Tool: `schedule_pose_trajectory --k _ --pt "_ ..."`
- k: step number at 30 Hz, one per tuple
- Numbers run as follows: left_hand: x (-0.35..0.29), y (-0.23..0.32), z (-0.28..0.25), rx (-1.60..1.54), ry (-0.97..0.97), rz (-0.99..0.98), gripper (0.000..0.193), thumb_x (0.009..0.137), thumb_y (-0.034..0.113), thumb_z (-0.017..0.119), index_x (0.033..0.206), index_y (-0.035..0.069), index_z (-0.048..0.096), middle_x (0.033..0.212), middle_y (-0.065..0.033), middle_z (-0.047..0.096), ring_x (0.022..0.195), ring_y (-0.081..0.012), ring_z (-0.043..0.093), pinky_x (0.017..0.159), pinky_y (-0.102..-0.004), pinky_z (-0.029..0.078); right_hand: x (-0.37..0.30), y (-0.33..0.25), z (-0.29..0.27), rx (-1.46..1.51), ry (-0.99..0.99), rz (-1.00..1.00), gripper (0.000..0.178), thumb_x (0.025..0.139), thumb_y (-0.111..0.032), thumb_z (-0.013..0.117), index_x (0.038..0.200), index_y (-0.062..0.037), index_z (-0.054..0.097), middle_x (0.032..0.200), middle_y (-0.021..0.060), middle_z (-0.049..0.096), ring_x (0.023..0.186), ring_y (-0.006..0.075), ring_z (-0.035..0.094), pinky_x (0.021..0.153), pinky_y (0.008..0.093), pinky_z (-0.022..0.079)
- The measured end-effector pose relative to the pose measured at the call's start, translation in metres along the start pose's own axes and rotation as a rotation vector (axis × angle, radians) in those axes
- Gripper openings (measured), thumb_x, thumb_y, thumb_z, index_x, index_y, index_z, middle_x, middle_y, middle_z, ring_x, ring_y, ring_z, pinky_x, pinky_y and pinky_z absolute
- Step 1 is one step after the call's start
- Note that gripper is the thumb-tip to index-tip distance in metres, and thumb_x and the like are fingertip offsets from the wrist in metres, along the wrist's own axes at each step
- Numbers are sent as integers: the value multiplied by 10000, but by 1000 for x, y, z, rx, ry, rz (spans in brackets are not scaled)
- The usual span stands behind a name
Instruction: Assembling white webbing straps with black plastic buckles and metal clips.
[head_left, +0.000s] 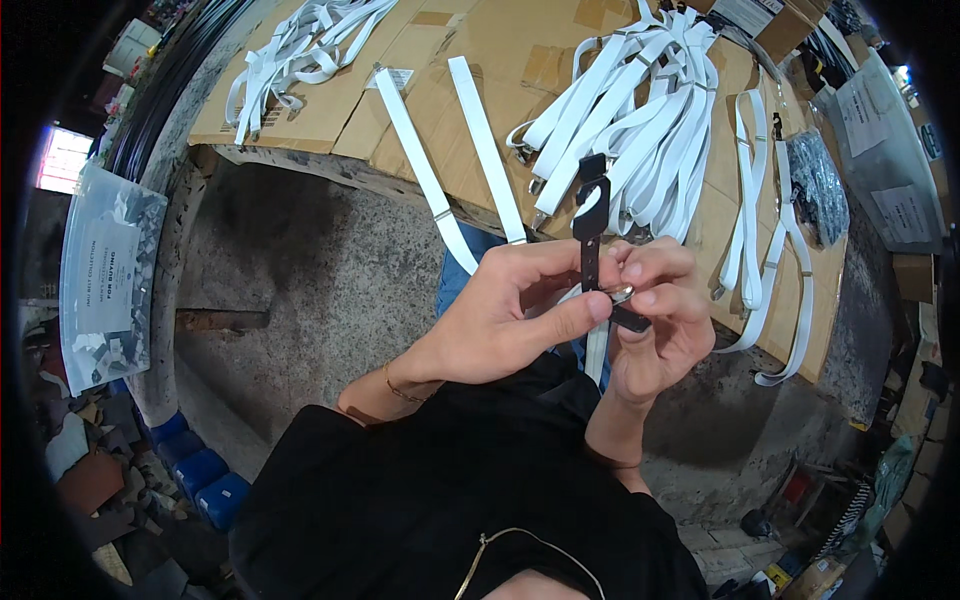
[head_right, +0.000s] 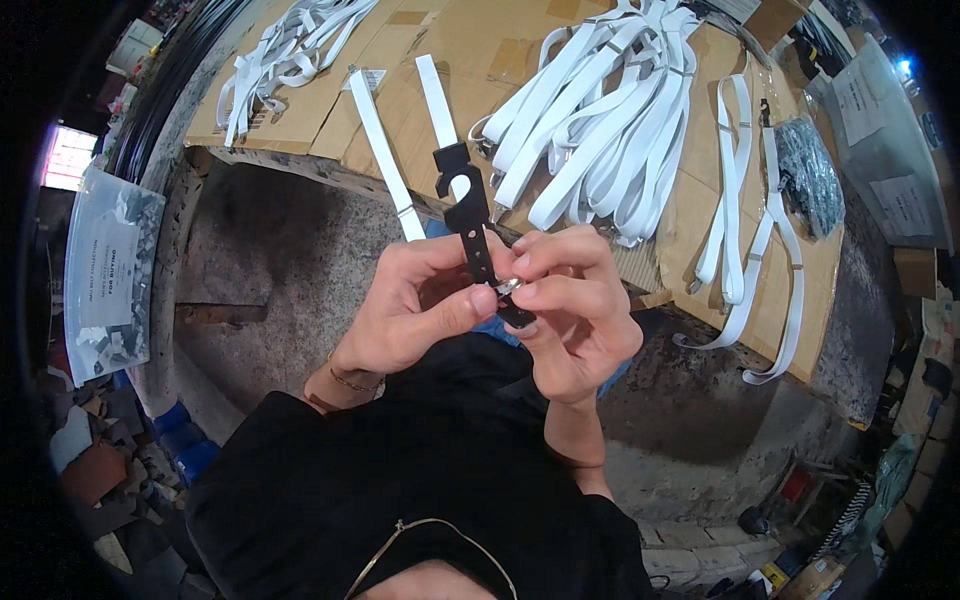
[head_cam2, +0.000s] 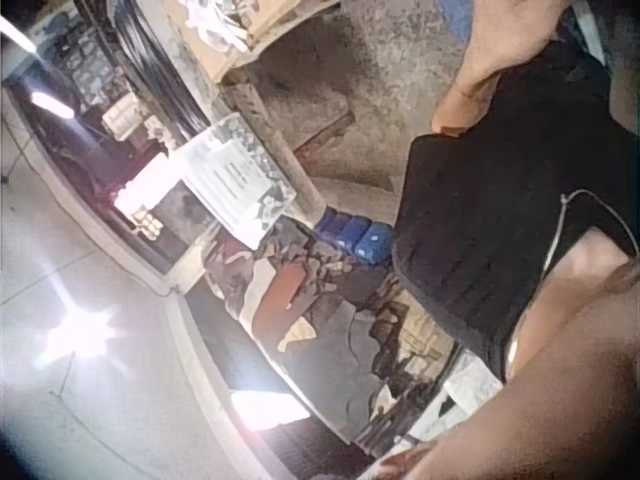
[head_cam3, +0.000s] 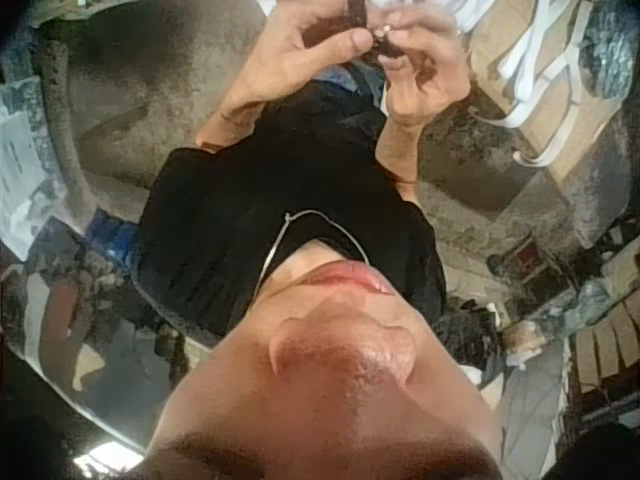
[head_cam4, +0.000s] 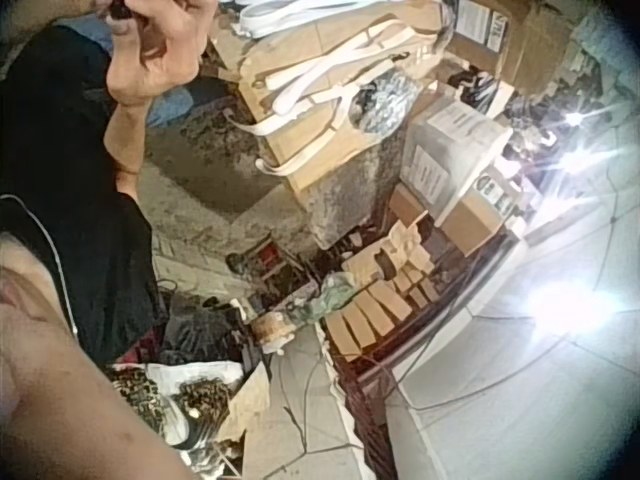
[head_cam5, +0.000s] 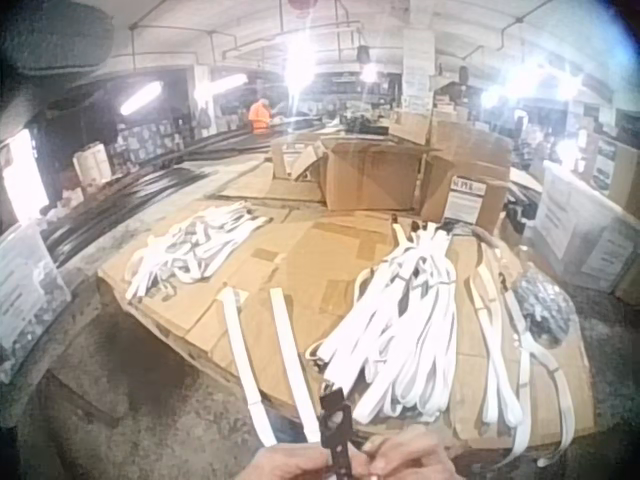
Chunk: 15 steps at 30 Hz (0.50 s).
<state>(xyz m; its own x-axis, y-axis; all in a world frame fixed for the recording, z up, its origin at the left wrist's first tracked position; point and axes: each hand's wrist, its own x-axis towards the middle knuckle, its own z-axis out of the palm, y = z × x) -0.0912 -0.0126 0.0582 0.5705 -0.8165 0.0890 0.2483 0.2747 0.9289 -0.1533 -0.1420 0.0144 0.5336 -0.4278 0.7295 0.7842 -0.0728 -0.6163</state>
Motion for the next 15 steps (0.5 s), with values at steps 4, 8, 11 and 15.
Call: schedule_pose_trajectory --k 4,8,11,15 --pt "1 4 -2 -6 -13 -144 280 885 175 577 1048 -53 569 896 -65 594 787 -103 552 707 -250 454 -1 -5 3 -33 41 63 185 750 -58 675 911 -10 597 930 140 541 837 223 508 813 380 442" --pt "-2 -3 -4 -24 -29 -131 254 908 160 560 1073 -33 576 832 6 572 741 -40 495 626 -204 422 -2 -6 4 -7 60 105 184 746 -45 676 908 -9 596 923 127 523 845 205 494 825 386 439" --pt "-4 -5 -6 -7 -10 -134 250 906 169 563 1056 -29 583 804 13 567 723 -33 486 611 -196 415 -5 -3 7 58 96 112 188 741 -32 678 908 -6 594 933 127 522 859 200 492 834 388 436" --pt "-5 -2 -8 6 -4 -135 244 903 164 568 1052 -29 580 800 14 560 735 -36 491 624 -202 421 -4 -2 8 64 78 104 183 739 -23 678 895 -6 584 944 128 519 867 199 491 839 387 432"
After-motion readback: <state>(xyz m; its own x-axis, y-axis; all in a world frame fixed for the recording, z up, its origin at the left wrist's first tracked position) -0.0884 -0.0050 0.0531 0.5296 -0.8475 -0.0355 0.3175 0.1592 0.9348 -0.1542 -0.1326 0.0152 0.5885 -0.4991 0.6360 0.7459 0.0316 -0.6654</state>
